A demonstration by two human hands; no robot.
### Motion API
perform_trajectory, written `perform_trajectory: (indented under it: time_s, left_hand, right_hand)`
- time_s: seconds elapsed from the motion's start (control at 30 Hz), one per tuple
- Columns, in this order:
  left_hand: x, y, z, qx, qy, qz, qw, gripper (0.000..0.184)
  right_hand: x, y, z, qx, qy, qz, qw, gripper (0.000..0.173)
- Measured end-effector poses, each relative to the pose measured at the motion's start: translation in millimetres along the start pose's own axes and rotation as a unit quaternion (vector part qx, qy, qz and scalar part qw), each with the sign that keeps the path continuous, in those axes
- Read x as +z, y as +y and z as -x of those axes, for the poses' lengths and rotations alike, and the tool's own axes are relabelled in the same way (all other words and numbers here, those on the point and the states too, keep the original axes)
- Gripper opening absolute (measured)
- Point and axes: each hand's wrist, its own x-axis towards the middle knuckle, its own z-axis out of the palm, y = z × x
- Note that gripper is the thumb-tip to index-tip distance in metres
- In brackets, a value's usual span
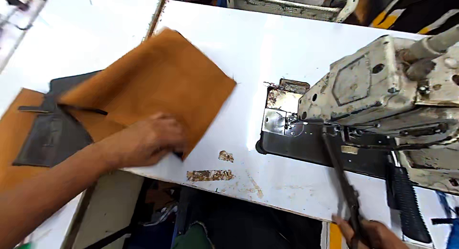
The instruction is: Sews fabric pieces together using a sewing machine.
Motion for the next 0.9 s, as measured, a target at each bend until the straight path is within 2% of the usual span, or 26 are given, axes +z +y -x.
perform_trajectory:
  time_s: [0.07,0.17,0.27,0.33,0.4,0.5,0.63,0.8,0.9]
  left_hand:
    - [-2.4,35.7,11.2,-0.027,-0.015,0.034,0.999,0.029]
    - [5.4,72.5,-14.4,-0.107,0.076,0.05,0.99,0.032]
    - [47.8,81.3,-63.2,-0.19,0.206,0.019,0.96,0.028]
    - [77.9,71.2,-89.9,-0.221,0.24,-0.03,0.945,0.033]
    - [96.6,65.6,-104.2,-0.215,0.262,-0.094,0.936,0.032]
    - [104.5,71.6,-103.3,-0.206,0.242,-0.134,0.939,0.036]
    - [104.0,72.6,-99.6,-0.207,0.223,-0.119,0.945,0.04]
    - [105.0,71.7,-96.2,-0.203,0.26,-0.082,0.94,0.04]
    - [105.9,71.9,-96.9,-0.203,0.263,-0.082,0.94,0.04]
  right_hand:
    - [-9.6,-12.9,-18.5,0.025,-0.008,0.053,0.998,0.056]
    - [-14.1,-34.5,-34.9,0.105,-0.048,0.065,0.991,0.069]
    - [-18.3,-43.5,-24.2,0.134,-0.096,-0.098,0.981,0.055]
    - [-18.6,-42.5,-3.7,0.094,-0.144,-0.187,0.967,0.042]
    - [-14.3,-41.1,13.2,0.024,-0.198,-0.214,0.956,0.034]
    - [-6.5,-52.8,14.5,-0.029,-0.3,-0.186,0.935,0.038]
    - [15.1,-66.0,-19.7,-0.023,-0.369,-0.214,0.904,0.053]
    - [8.6,-69.9,-59.4,-0.007,-0.456,-0.331,0.826,0.047]
    - [6.9,-72.2,-71.2,-0.005,-0.466,-0.32,0.825,0.047]
